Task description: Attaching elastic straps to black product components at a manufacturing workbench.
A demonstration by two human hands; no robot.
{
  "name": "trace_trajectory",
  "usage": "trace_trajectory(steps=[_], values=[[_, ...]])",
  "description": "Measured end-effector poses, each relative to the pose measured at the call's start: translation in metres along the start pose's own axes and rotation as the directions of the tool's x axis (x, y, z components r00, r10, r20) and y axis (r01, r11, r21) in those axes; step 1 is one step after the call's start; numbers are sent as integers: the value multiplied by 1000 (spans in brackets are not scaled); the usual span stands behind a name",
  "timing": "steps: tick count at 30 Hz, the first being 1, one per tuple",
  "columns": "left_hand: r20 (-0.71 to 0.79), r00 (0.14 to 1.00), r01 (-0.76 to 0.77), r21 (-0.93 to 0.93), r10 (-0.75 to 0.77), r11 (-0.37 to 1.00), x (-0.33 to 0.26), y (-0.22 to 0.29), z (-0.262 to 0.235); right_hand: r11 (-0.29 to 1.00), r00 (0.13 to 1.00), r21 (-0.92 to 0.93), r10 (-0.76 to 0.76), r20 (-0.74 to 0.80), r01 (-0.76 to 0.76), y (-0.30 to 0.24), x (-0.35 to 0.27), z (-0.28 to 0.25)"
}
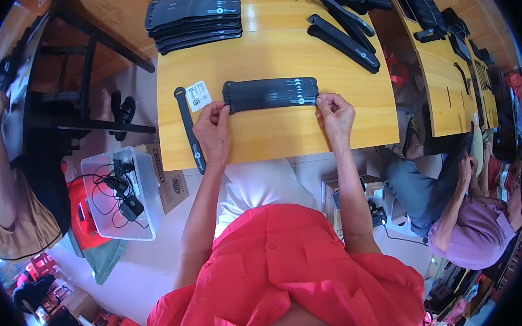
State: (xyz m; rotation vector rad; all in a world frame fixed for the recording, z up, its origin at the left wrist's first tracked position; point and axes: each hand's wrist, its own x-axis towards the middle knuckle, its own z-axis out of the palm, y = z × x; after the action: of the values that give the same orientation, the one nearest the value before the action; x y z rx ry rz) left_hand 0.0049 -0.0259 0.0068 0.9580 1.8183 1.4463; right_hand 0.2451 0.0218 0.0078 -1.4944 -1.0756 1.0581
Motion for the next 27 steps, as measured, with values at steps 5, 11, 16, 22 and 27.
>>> trace_trajectory(steps=[5,11,16,22,27], values=[[-29,996,-81,49,82,996,0,0,1,1000,1000,-15,23,1,-23,-1,-1,0],[-23,1000,-5,19,5,1000,0,-1,2,999,1000,47,8,3,-8,1,-1,-1],[-36,999,-13,46,15,999,0,0,3,999,1000,36,8,6,-8,3,0,-1],[-38,999,-26,42,27,999,-1,3,2,1000,1000,3,-7,11,7,5,1,-1],[-27,999,-21,67,23,998,-1,6,3,1000,1000,26,-6,7,6,1,-1,-1]])
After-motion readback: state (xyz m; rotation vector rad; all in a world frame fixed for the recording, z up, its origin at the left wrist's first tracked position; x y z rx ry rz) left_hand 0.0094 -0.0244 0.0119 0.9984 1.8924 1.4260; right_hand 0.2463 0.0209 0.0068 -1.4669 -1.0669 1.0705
